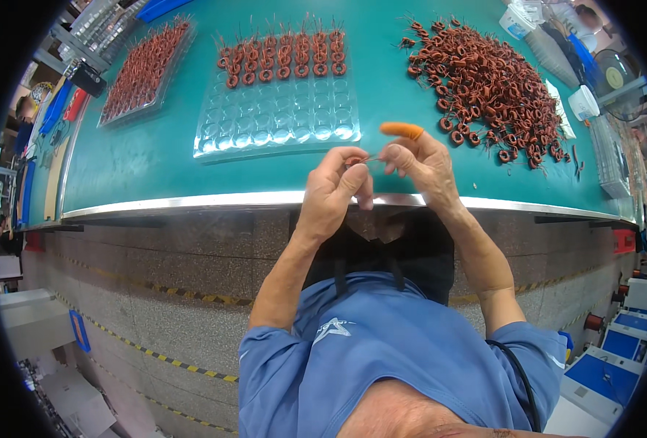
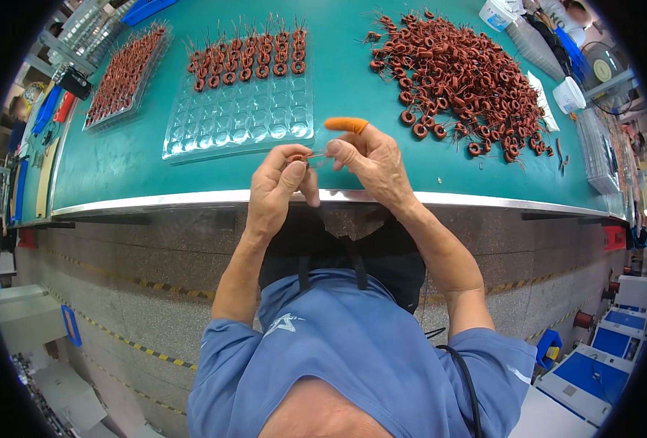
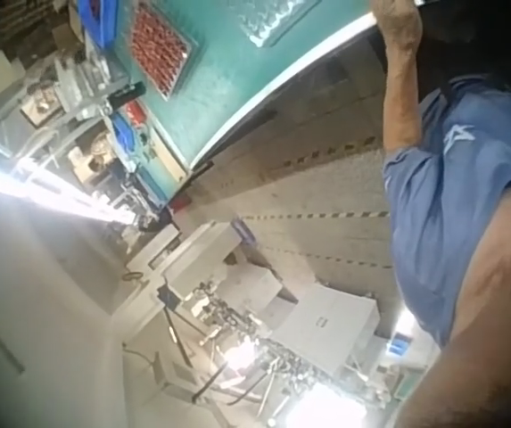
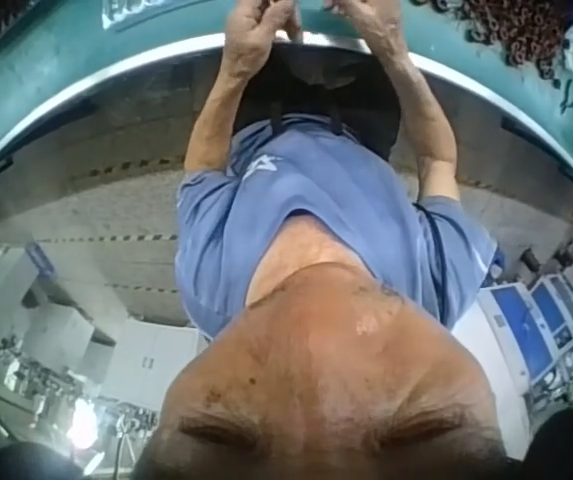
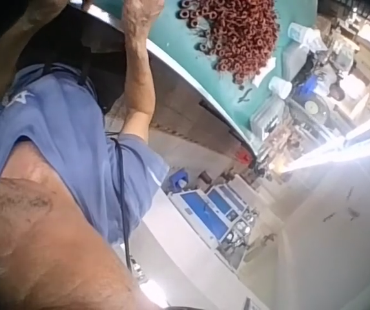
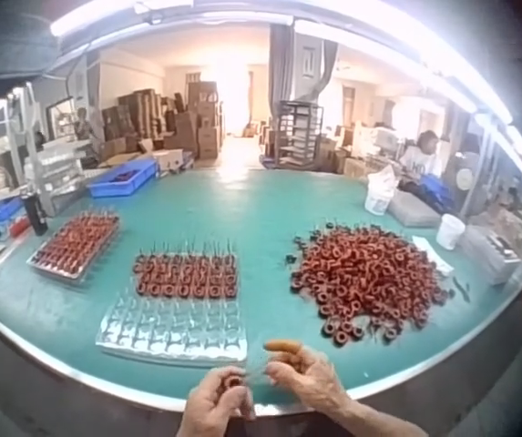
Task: Assembling small toroidal electronic components by winding wire and placing them into a plastic tray.
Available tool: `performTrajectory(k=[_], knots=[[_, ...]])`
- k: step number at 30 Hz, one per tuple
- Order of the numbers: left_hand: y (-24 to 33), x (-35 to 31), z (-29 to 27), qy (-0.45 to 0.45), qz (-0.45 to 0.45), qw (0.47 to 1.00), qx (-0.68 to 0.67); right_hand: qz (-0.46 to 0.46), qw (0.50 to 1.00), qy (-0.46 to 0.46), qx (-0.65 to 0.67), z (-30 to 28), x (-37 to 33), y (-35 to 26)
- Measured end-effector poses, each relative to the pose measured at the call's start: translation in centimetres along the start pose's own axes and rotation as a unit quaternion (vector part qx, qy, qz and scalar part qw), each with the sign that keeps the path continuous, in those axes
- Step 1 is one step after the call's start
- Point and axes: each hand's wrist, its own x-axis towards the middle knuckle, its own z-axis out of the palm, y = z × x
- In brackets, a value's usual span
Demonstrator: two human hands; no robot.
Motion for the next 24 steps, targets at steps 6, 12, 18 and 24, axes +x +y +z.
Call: performTrajectory(k=[6,12,18,24], knots=[[0.3,0.3,0.8,0.008,-0.001,0.994,0.109,0.101,0.993,-0.025,0.059,-1.0,-0.3,-0.1],[1.0,-0.1,1.3,0.006,-0.013,0.998,0.054,0.044,0.997,-0.015,0.066,0.3,-1.6,-1.9],[1.1,-0.3,2.2,-0.013,-0.014,0.998,-0.064,-0.051,0.997,0.034,-0.04,0.3,-2.6,-2.4],[0.6,0.2,3.0,0.043,0.01,0.999,-0.013,0.009,0.998,0.052,0.02,0.2,-1.4,-1.8]])
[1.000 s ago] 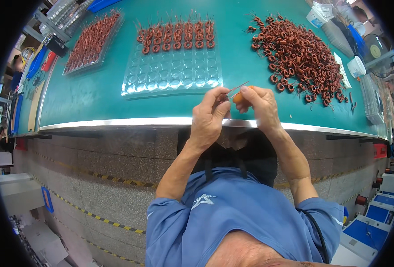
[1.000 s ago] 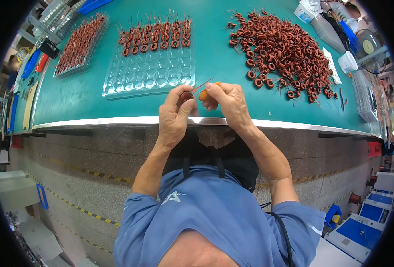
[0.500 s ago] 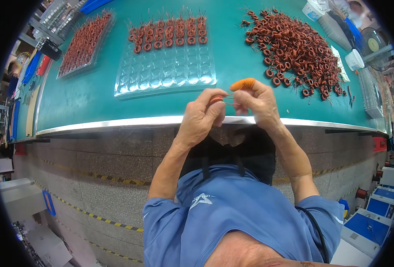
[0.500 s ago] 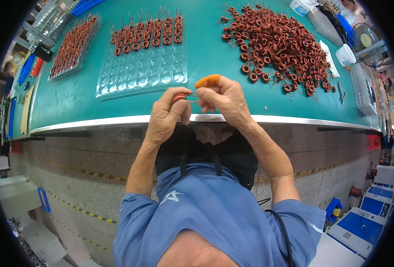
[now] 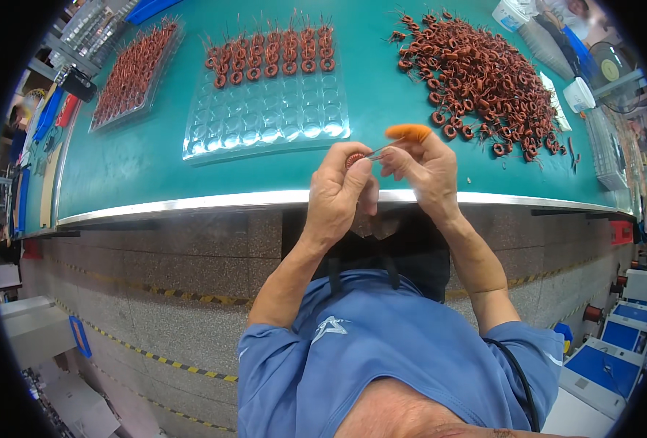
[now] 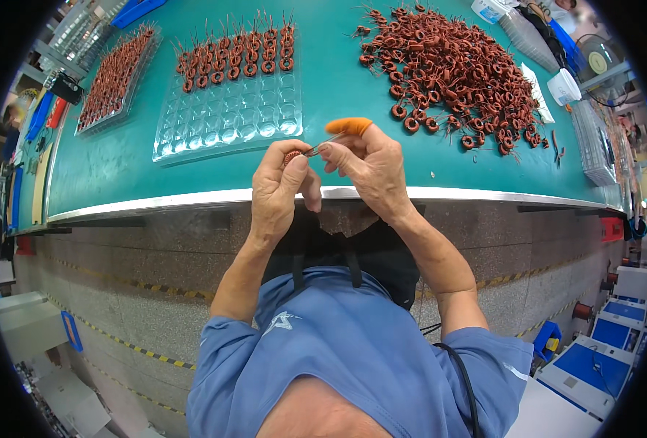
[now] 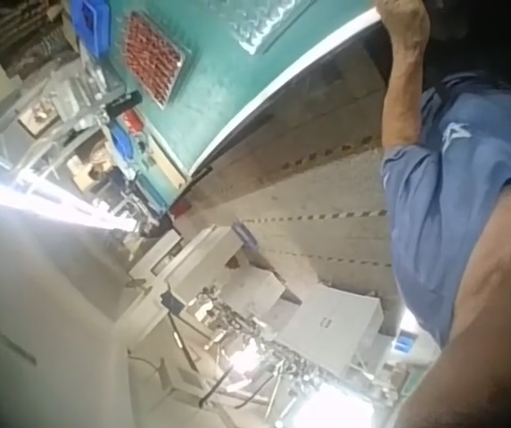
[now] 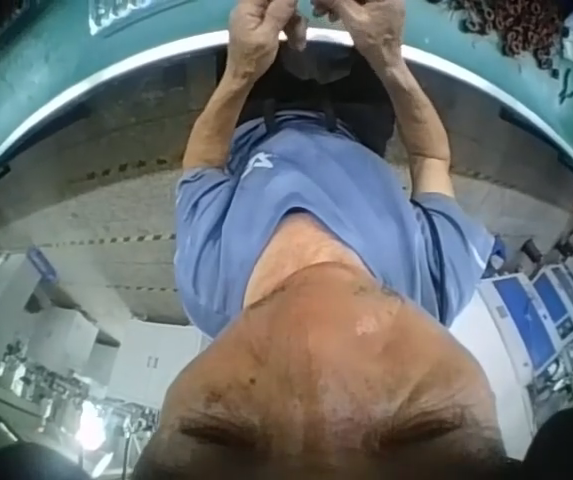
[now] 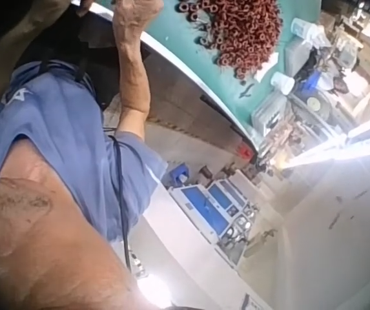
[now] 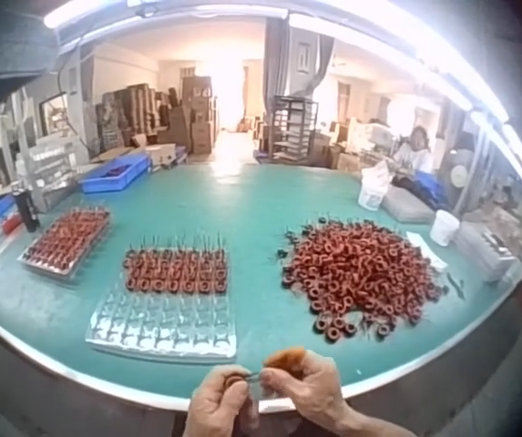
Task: Assembling small toroidal electronic components by winding wire and placing them into a plastic tray.
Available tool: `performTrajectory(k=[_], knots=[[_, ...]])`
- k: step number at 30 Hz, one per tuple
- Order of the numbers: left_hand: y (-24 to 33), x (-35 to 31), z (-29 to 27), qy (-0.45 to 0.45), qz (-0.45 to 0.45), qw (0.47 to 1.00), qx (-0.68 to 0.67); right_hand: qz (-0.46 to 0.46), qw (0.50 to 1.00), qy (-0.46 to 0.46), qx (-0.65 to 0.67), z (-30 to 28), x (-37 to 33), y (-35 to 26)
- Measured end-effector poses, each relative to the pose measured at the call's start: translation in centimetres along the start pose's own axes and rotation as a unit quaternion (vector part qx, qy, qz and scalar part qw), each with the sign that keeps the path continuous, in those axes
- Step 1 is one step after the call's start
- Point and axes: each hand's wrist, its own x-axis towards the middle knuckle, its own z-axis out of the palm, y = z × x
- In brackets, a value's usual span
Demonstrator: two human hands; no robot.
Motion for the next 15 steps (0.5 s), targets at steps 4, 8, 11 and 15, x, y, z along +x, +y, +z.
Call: performTrajectory(k=[4,8,11,15], knots=[[-0.3,0.2,-0.3,0.021,-0.013,1.0,-0.007,-0.032,0.996,0.086,-0.019,-0.7,-0.5,1.3],[-0.4,0.7,-0.4,0.012,0.004,0.994,0.111,0.056,0.998,0.015,0.034,-0.1,-1.4,1.4],[-1.4,0.9,-0.7,0.004,0.143,0.944,0.297,0.044,0.997,-0.019,0.055,0.6,-1.0,1.6],[0.3,1.1,-1.3,-0.067,0.149,0.933,0.32,0.084,0.99,-0.039,0.103,-0.3,-0.1,1.2]])
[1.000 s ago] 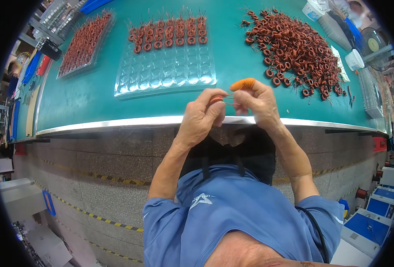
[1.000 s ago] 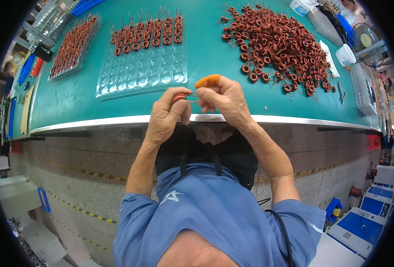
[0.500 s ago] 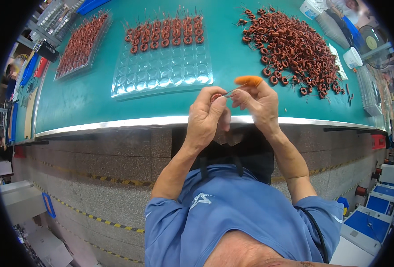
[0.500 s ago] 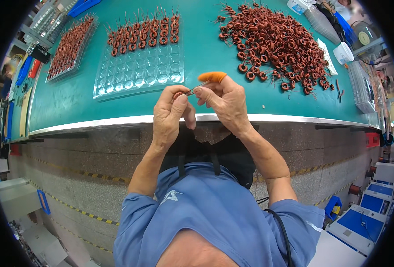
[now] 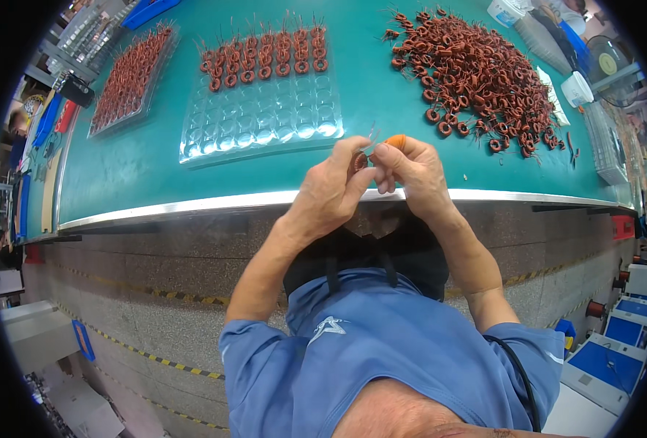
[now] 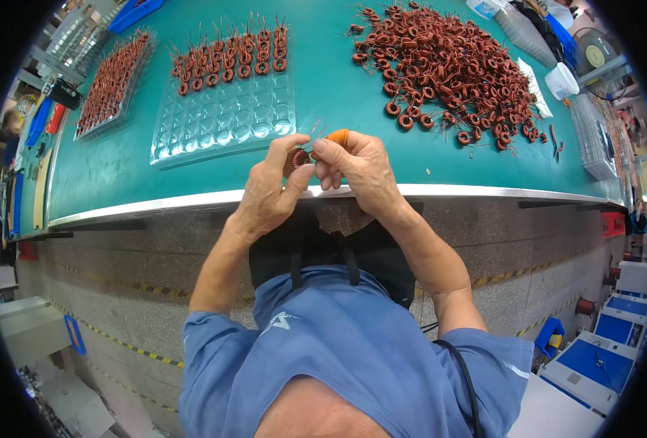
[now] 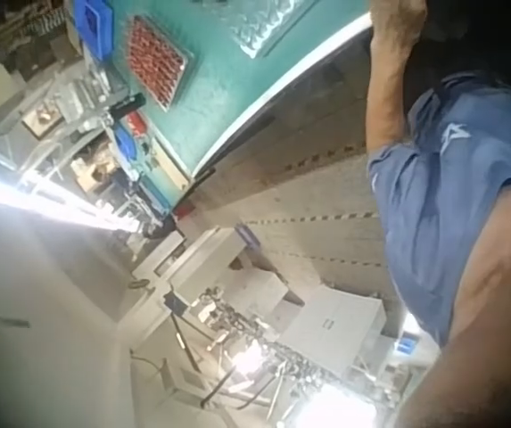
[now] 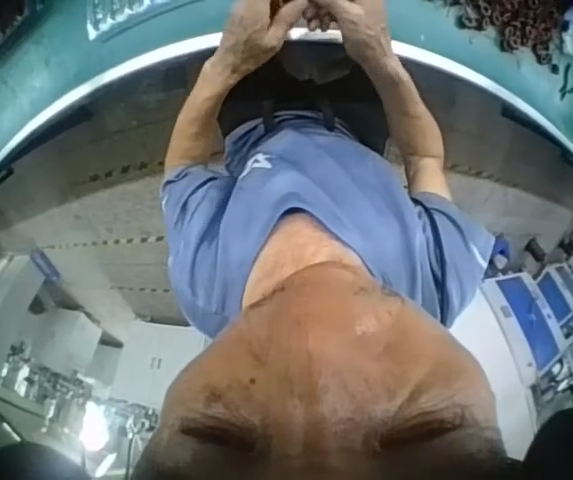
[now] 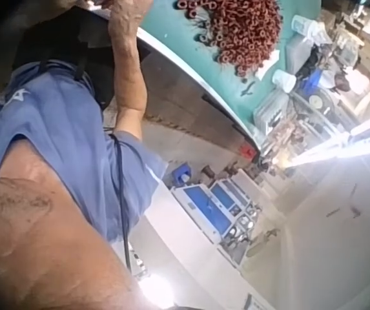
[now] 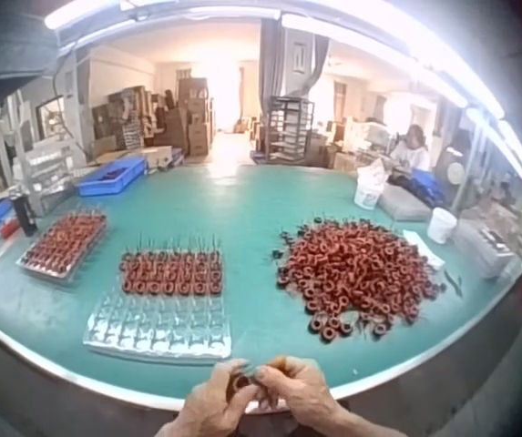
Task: Assembling small toroidal electronic components by winding wire and placing them into a plastic tray.
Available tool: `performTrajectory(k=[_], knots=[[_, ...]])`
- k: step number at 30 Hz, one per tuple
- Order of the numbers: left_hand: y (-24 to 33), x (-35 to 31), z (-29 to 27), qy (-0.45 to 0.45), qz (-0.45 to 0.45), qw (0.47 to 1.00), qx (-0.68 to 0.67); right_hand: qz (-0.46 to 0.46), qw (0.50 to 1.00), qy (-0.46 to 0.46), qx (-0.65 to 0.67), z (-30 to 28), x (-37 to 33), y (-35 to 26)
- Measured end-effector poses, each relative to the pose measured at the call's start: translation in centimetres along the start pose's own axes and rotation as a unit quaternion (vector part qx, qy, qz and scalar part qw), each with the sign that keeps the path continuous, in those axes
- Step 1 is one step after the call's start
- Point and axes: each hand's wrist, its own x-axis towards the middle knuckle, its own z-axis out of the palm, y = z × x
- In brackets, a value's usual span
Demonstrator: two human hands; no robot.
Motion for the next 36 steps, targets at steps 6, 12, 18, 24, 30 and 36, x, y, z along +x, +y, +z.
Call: performTrajectory(k=[6,12,18,24,30,36], knots=[[0.7,0.5,-2.3,-0.123,-0.011,0.991,0.047,0.09,0.995,-0.043,0.009,-0.6,-0.1,-0.5],[0.3,-0.5,-0.1,-0.05,-0.102,0.973,-0.2,-0.236,0.923,0.128,-0.274,1.1,-1.4,-0.3],[-1.0,-1.5,2.4,0.026,-0.102,0.894,-0.436,-0.021,0.995,0.042,-0.086,-0.4,0.1,-0.3],[-0.5,-0.5,2.2,0.042,-0.187,0.916,-0.353,-0.024,0.999,0.037,-0.005,0.5,0.3,1.1],[-0.9,-0.8,2.0,0.065,-0.216,0.906,-0.359,-0.064,0.997,0.041,-0.033,0.9,0.7,2.2],[-1.3,-0.7,2.1,0.101,-0.21,0.902,-0.363,-0.086,0.987,0.129,-0.04,0.9,1.0,1.7]])
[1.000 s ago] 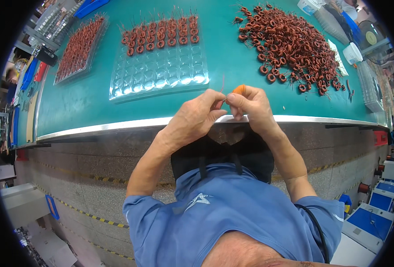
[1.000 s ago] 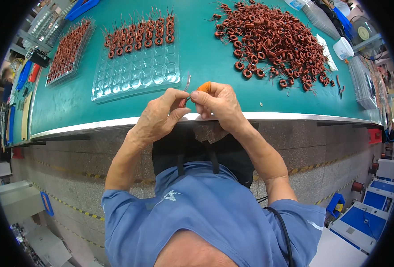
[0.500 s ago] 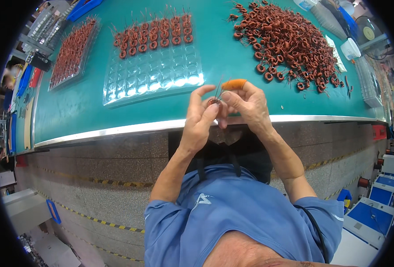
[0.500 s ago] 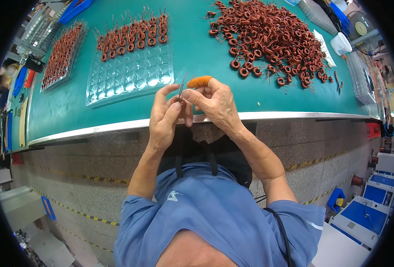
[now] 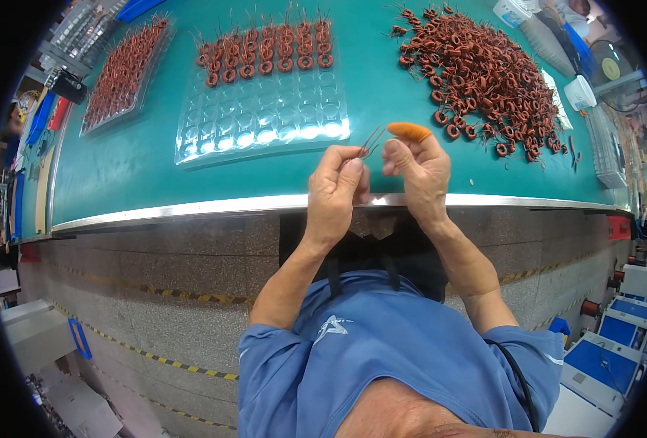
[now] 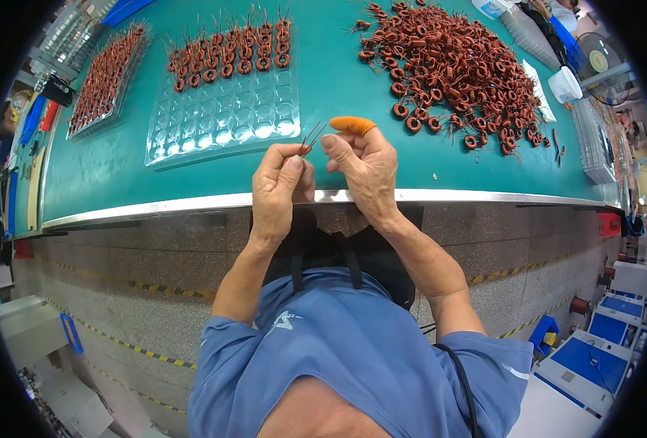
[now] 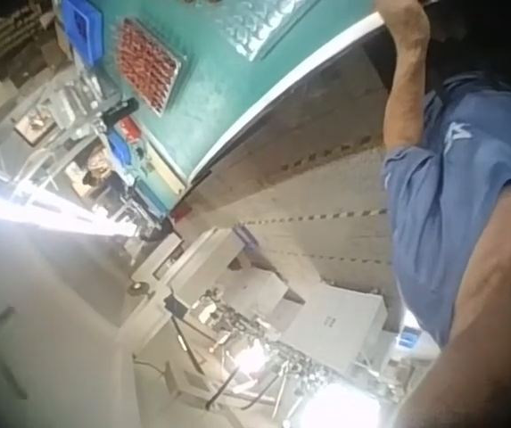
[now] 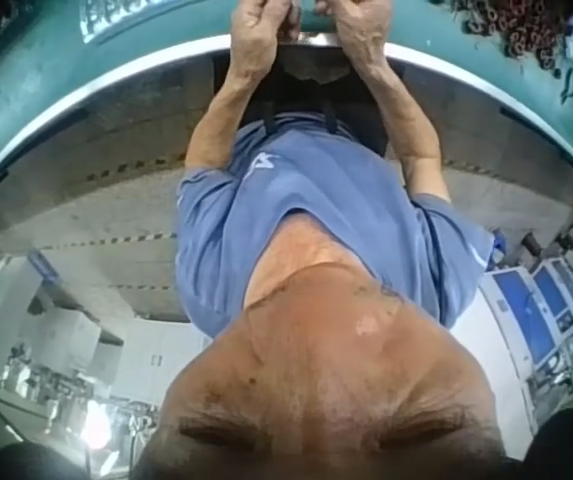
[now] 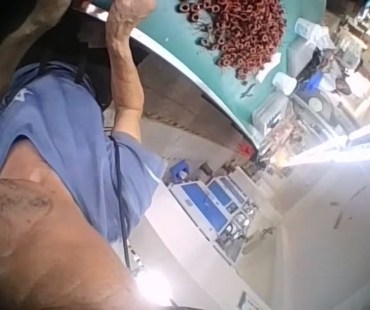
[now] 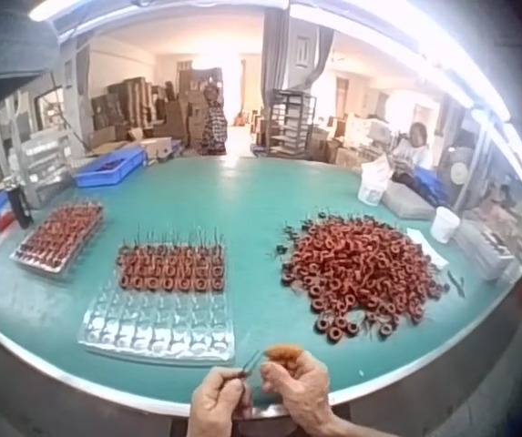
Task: Assembling small toroidal electronic components by winding wire and placing them into a plastic tray.
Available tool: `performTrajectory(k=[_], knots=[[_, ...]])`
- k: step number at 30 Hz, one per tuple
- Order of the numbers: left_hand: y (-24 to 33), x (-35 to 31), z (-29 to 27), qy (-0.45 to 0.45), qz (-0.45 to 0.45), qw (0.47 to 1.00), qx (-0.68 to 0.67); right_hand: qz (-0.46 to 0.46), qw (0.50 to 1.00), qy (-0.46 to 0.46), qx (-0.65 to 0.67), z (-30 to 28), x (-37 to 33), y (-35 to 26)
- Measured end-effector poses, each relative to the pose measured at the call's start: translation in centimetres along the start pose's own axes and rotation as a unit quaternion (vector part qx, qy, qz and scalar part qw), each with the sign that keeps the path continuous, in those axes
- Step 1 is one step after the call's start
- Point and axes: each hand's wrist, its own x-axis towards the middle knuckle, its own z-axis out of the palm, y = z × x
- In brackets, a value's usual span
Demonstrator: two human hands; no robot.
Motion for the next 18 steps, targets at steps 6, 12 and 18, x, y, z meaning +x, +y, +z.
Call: performTrajectory(k=[6,12,18], knots=[[1.0,0.1,-1.4,0.036,0.099,0.969,0.221,-0.015,0.993,-0.076,-0.091,2.5,0.2,-1.4],[2.7,-0.1,-4.8,0.044,0.165,0.949,0.263,-0.033,0.971,-0.194,-0.137,5.3,2.5,-2.8],[3.3,-0.1,-8.8,0.139,0.217,0.932,0.256,-0.087,0.915,-0.322,-0.227,11.0,5.6,-4.4]])
